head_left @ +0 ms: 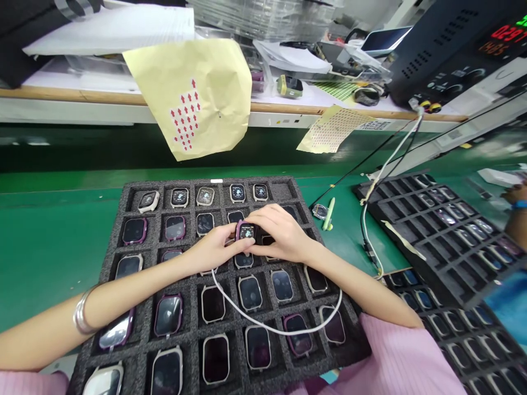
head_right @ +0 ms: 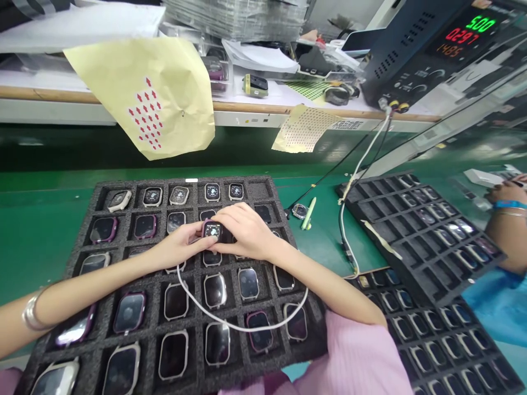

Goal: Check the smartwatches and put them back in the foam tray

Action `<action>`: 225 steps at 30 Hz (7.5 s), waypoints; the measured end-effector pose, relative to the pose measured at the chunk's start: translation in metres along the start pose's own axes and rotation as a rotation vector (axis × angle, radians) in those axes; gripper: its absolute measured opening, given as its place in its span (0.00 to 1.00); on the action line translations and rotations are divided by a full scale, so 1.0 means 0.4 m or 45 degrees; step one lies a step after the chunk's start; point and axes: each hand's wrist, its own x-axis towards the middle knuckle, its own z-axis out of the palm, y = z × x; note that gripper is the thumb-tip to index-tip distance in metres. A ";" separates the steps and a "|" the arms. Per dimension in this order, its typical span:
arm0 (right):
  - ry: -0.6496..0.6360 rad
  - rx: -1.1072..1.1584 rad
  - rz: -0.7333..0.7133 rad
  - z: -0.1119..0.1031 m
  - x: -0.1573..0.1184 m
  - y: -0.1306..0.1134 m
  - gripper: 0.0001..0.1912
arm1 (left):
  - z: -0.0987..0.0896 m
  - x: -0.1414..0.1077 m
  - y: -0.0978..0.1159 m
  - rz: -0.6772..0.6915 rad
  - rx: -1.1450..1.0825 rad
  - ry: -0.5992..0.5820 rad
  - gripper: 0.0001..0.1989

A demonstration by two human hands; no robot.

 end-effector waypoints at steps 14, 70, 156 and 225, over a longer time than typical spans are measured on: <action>-0.269 -0.156 0.498 -0.177 -0.087 0.210 0.20 | 0.001 0.000 -0.002 -0.099 -0.212 -0.044 0.13; 0.209 -0.058 -0.009 0.053 -0.013 -0.041 0.23 | 0.000 -0.018 0.022 -0.009 -0.398 0.093 0.16; -0.447 -0.341 0.320 -0.096 -0.033 0.051 0.19 | 0.008 -0.006 0.006 -0.092 -0.215 -0.068 0.15; -0.187 -0.171 0.066 -0.003 0.040 -0.041 0.18 | 0.002 -0.009 0.002 -0.009 -0.422 0.148 0.11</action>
